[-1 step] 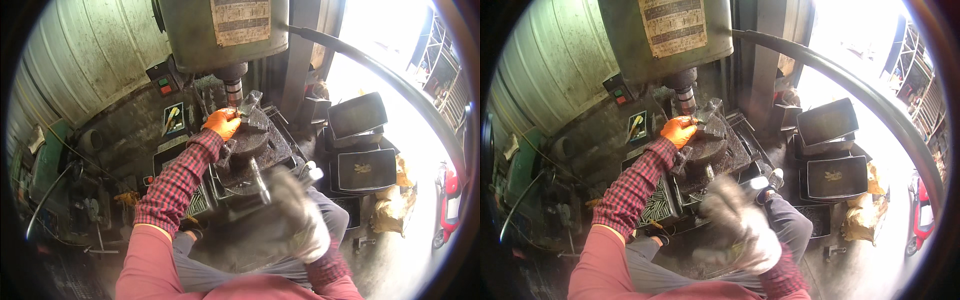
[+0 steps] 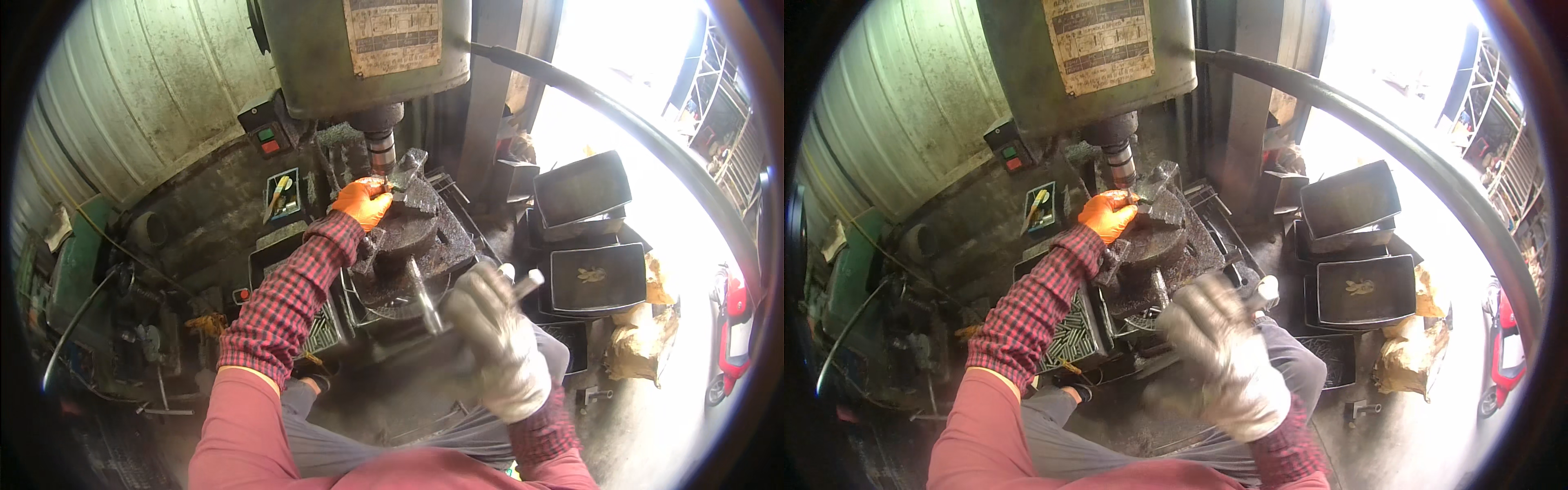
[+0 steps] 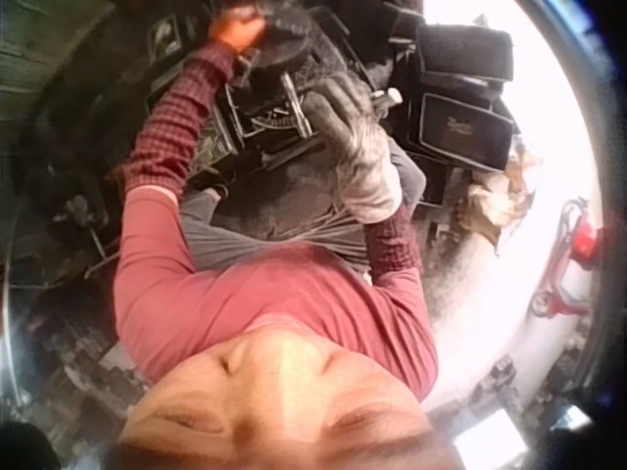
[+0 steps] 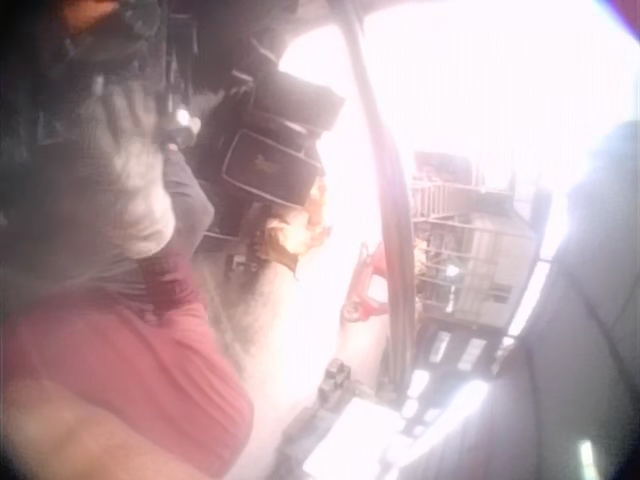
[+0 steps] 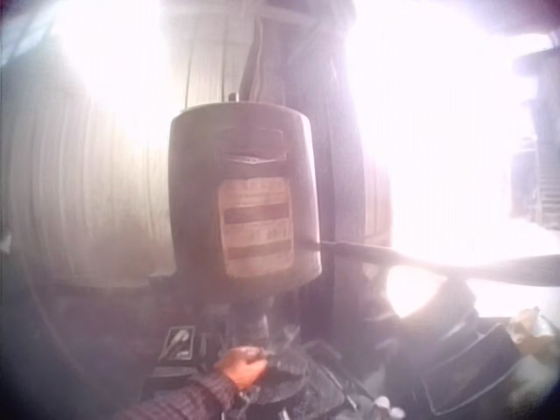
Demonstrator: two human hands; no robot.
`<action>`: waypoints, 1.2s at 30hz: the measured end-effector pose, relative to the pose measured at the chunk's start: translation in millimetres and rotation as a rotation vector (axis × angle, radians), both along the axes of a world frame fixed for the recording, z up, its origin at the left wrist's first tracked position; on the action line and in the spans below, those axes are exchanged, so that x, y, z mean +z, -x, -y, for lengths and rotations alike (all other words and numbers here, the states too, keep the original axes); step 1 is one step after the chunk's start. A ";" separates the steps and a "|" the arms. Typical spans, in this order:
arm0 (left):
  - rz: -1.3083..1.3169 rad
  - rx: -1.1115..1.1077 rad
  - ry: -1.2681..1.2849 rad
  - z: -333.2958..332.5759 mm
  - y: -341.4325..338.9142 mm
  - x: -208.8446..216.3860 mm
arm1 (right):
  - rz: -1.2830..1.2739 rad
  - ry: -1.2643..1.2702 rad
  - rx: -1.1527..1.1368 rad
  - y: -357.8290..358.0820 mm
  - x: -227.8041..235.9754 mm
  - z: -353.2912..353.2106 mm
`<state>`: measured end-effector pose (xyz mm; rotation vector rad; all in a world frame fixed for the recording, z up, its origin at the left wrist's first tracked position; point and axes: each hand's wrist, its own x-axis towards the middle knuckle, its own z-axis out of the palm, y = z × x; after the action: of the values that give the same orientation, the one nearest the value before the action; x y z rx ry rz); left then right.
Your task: The person repeatedly picks small metal rods from a tray, places each rod into a drill press chuck, and operates the machine to drill the rod. After each cycle, the person removes the rod and returns it to the tray, continuing the process for multiple pieces.
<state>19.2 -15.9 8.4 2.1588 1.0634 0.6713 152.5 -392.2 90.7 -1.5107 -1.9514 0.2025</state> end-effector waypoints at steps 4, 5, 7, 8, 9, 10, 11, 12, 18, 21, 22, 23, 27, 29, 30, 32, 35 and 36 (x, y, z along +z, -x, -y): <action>0.004 -0.002 -0.107 2.2 1.1 0.1 | 0.340 0.154 -0.322 -15.3 -77.2 -24.2; 0.004 -0.011 -0.065 2.6 1.5 1.0 | -0.052 0.295 -0.354 4.6 -100.9 -32.9; 0.021 -0.026 -0.013 2.9 1.8 3.4 | -0.834 0.422 -0.358 53.4 -128.7 -43.4; 0.020 -0.014 0.004 2.7 1.4 4.9 | -0.958 0.395 -0.305 78.8 -130.5 -43.8; 0.018 -0.005 0.023 3.9 2.0 5.5 | -1.124 0.469 -0.349 103.3 -123.1 -42.4; -0.030 0.017 -0.069 3.9 1.1 6.7 | -1.163 0.450 -0.173 115.1 -107.9 -35.0; -0.005 0.001 -0.095 4.6 1.4 7.5 | -1.041 0.478 0.022 109.8 -86.0 -23.8; 0.007 -0.014 -0.102 4.8 1.2 8.5 | -0.933 0.414 0.161 101.3 -61.9 -13.8; 0.005 -0.069 -0.151 11.5 4.6 15.3 | 0.193 -0.275 -0.067 -11.6 45.1 -23.6; 0.004 -0.094 -0.198 13.6 3.2 18.8 | 0.546 -0.054 -0.213 -11.7 48.5 -39.6; -0.008 -0.094 -0.223 15.6 2.5 18.0 | 0.627 0.025 -0.288 -9.0 43.2 -40.9; -0.028 -0.075 -0.252 16.4 5.5 17.5 | 0.678 0.082 -0.367 -8.6 35.7 -40.5; 0.202 -0.028 -0.229 22.2 46.2 4.8 | 0.484 -0.295 -0.636 -39.5 -24.4 -51.5; 0.357 0.034 -0.213 13.2 92.9 -1.6 | 0.251 -0.397 -0.609 -52.9 -64.5 -56.1; 0.329 0.135 -0.348 4.5 119.7 -3.4 | 0.283 -0.365 -0.621 -63.4 -76.9 -56.0; 0.154 0.372 -0.665 -18.2 168.2 -7.4 | 0.325 -0.306 -0.664 -72.2 -95.6 -53.4; -0.131 0.718 -0.496 -34.9 202.5 -39.8 | 0.370 -0.274 -0.677 -72.7 -100.1 -48.5; -0.112 0.677 -0.429 -41.8 208.0 -50.4 | 0.368 -0.262 -0.683 -70.5 -97.5 -47.8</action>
<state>-188.8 25.9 -42.0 2.1818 1.8855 1.1771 223.1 -344.4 -6.8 -2.0219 -1.5122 -0.6365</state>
